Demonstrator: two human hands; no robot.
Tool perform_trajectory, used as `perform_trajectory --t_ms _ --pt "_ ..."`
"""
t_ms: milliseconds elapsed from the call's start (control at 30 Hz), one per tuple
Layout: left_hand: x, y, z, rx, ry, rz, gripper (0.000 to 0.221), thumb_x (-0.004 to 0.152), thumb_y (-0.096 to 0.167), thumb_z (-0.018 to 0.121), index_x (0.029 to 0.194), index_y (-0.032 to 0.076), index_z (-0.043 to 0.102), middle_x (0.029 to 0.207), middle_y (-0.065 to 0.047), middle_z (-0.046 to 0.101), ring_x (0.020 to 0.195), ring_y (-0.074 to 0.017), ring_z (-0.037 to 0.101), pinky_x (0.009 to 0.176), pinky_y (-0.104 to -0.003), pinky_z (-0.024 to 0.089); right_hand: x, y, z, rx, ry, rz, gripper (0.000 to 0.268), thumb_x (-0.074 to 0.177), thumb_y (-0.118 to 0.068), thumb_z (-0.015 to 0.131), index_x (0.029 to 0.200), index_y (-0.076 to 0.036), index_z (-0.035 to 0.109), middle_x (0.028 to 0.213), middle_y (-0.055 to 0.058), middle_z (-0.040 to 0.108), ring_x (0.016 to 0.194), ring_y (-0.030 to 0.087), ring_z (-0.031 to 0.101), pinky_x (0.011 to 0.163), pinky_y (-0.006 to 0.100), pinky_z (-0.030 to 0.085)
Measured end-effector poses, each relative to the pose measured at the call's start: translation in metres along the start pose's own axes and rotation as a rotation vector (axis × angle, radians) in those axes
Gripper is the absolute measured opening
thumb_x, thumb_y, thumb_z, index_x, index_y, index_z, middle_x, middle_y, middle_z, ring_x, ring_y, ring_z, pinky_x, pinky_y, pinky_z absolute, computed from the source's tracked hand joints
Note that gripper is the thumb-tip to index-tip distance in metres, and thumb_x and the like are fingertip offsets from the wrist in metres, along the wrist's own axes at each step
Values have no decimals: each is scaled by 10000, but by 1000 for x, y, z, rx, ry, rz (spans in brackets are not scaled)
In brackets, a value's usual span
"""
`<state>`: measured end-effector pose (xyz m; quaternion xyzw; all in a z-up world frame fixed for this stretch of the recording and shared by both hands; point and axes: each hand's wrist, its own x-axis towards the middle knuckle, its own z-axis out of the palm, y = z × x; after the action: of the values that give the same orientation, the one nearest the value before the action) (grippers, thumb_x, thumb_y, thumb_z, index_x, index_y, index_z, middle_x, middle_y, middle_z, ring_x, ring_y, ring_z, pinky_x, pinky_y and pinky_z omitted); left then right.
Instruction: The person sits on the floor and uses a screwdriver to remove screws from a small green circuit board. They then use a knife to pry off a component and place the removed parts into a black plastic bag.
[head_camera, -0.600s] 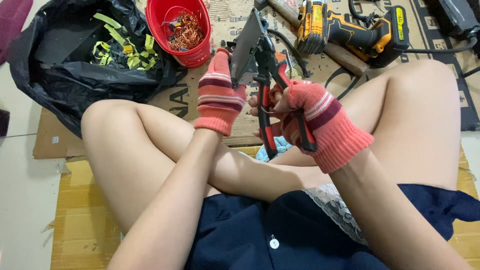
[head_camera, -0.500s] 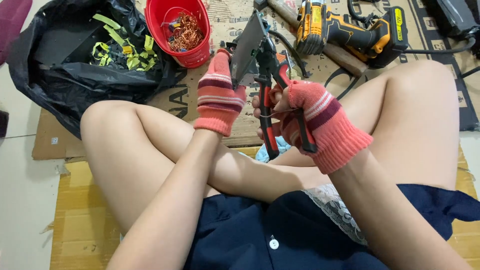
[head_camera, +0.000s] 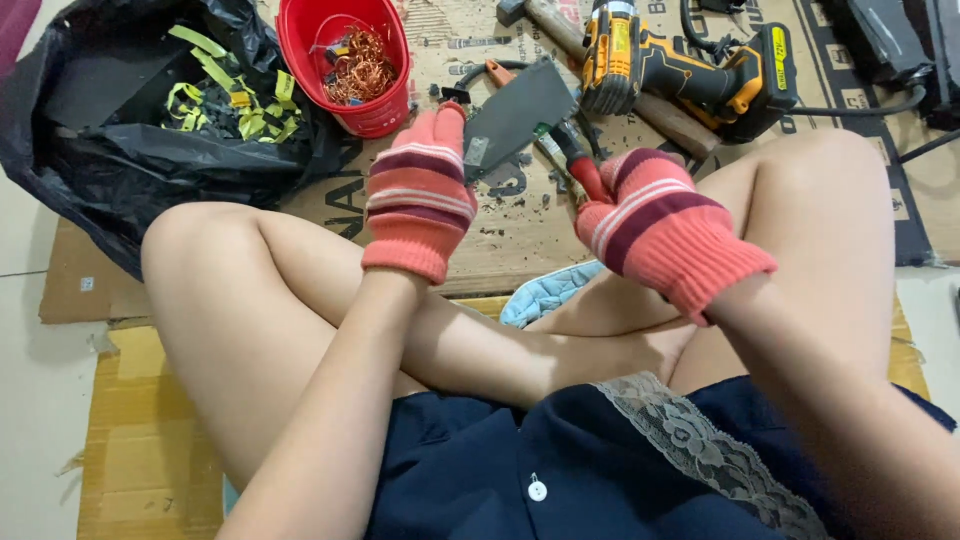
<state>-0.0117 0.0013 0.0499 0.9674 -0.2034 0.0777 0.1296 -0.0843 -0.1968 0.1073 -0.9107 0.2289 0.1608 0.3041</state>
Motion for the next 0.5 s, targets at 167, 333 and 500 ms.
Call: perform_trajectory --t_ms 167,333,500 --pt "5 12 -1 -44 -71 -62 693 751 130 792 1389 48 532 1285 -231 610 1146 -387 650 953 -550 557 13 1 3 -516 29 -14 243 767 -278 743 934 -103 770 708 98 683 672 261 706 596 436 632" --pt "19 12 -6 -93 -170 -141 672 744 167 778 1369 67 553 1259 -227 624 1151 -384 651 963 -558 551 13 6 -6 -820 82 -189 339 821 -335 739 1035 -73 759 984 133 692 948 294 689 854 393 574" --pt "32 -2 -14 -166 -306 -244 646 734 216 759 1342 91 582 1225 -220 642 1157 -380 652 976 -570 544 37 52 -11 -1026 166 -401 330 795 -399 710 1001 -151 782 1109 74 645 1074 235 648 935 364 547"
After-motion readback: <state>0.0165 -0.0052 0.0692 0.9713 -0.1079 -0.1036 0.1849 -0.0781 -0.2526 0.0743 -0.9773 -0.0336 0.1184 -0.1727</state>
